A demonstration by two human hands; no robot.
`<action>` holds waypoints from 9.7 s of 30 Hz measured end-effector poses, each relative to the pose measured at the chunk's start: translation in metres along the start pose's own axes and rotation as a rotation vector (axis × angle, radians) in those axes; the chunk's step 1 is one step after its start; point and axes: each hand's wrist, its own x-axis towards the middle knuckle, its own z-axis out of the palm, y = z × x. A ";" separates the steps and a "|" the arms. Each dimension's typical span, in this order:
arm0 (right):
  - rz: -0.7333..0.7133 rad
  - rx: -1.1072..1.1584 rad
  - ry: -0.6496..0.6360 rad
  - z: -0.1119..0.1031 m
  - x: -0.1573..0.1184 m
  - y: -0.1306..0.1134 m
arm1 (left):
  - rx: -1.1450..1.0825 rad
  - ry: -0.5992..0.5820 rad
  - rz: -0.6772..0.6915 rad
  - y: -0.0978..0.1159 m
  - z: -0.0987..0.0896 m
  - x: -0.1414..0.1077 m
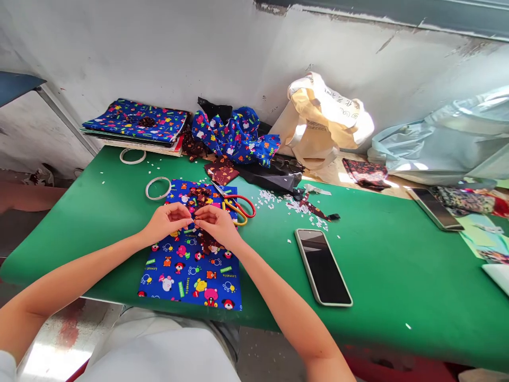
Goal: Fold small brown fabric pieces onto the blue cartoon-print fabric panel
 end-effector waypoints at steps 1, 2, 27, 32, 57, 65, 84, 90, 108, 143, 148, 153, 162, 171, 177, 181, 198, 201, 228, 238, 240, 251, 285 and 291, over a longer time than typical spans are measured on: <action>-0.010 -0.001 0.031 0.002 0.000 0.002 | 0.010 0.004 0.001 0.000 0.001 0.000; -0.022 -0.010 0.055 0.003 0.000 0.005 | 0.024 0.013 0.002 -0.001 0.001 0.000; -0.206 -0.148 0.301 0.022 -0.012 0.008 | -0.082 0.152 -0.059 0.001 0.006 -0.002; -0.215 -0.174 0.308 0.022 -0.012 0.008 | -0.099 0.168 -0.073 0.002 0.007 -0.002; -0.569 -0.508 0.338 0.021 -0.016 0.007 | 0.072 0.016 -0.043 0.002 0.000 -0.001; -0.449 -0.350 0.313 0.020 -0.013 0.010 | 0.257 -0.061 -0.047 0.006 0.000 -0.002; -0.601 -0.739 0.205 0.018 -0.013 0.012 | 0.368 -0.160 0.011 0.010 -0.001 -0.005; -0.694 -0.822 0.233 0.019 -0.012 0.014 | 0.456 -0.169 0.063 0.010 -0.001 -0.005; -0.924 -1.265 0.235 0.018 -0.012 0.021 | 0.539 -0.135 0.054 0.008 0.004 -0.005; -0.433 -0.698 0.092 0.011 -0.011 0.007 | 0.353 -0.154 0.008 0.008 0.000 -0.004; -0.394 -0.660 0.071 0.011 -0.010 0.007 | 0.353 -0.173 0.003 0.010 0.000 -0.004; -0.381 -0.642 0.066 0.011 -0.011 0.006 | 0.339 -0.148 0.002 0.009 0.000 -0.003; -0.282 -0.571 0.062 0.011 -0.010 0.005 | 0.309 -0.116 0.037 0.008 0.001 -0.004; -0.294 -0.569 0.058 0.010 -0.009 0.003 | 0.484 -0.164 0.185 0.006 0.001 -0.005; -0.401 -0.617 0.055 0.009 -0.009 0.008 | 0.584 -0.192 0.222 0.002 0.000 -0.003; -0.466 -0.662 0.056 0.009 -0.009 0.009 | 0.617 -0.218 0.246 0.001 -0.001 -0.003; -0.695 -0.948 0.051 0.009 -0.012 0.015 | 0.685 -0.234 0.304 -0.006 0.001 -0.002; -0.677 -0.917 0.046 0.009 -0.012 0.014 | 0.679 -0.240 0.299 -0.005 0.000 -0.002; -0.620 -0.867 0.023 0.010 -0.012 0.014 | 0.636 -0.296 0.253 0.004 -0.003 -0.002; -0.622 -0.838 0.020 0.009 -0.014 0.012 | 0.583 -0.303 0.239 0.006 -0.004 -0.002; -0.631 -0.831 0.023 0.009 -0.014 0.012 | 0.587 -0.307 0.241 0.006 -0.004 -0.002; -0.639 -0.863 0.015 0.008 -0.014 0.012 | 0.621 -0.345 0.252 0.002 -0.006 0.001; -0.657 -0.805 0.028 0.007 -0.013 0.012 | 0.621 -0.310 0.232 0.006 -0.004 0.000; -0.674 -0.814 0.021 0.007 -0.012 0.011 | 0.658 -0.330 0.264 0.002 -0.004 0.002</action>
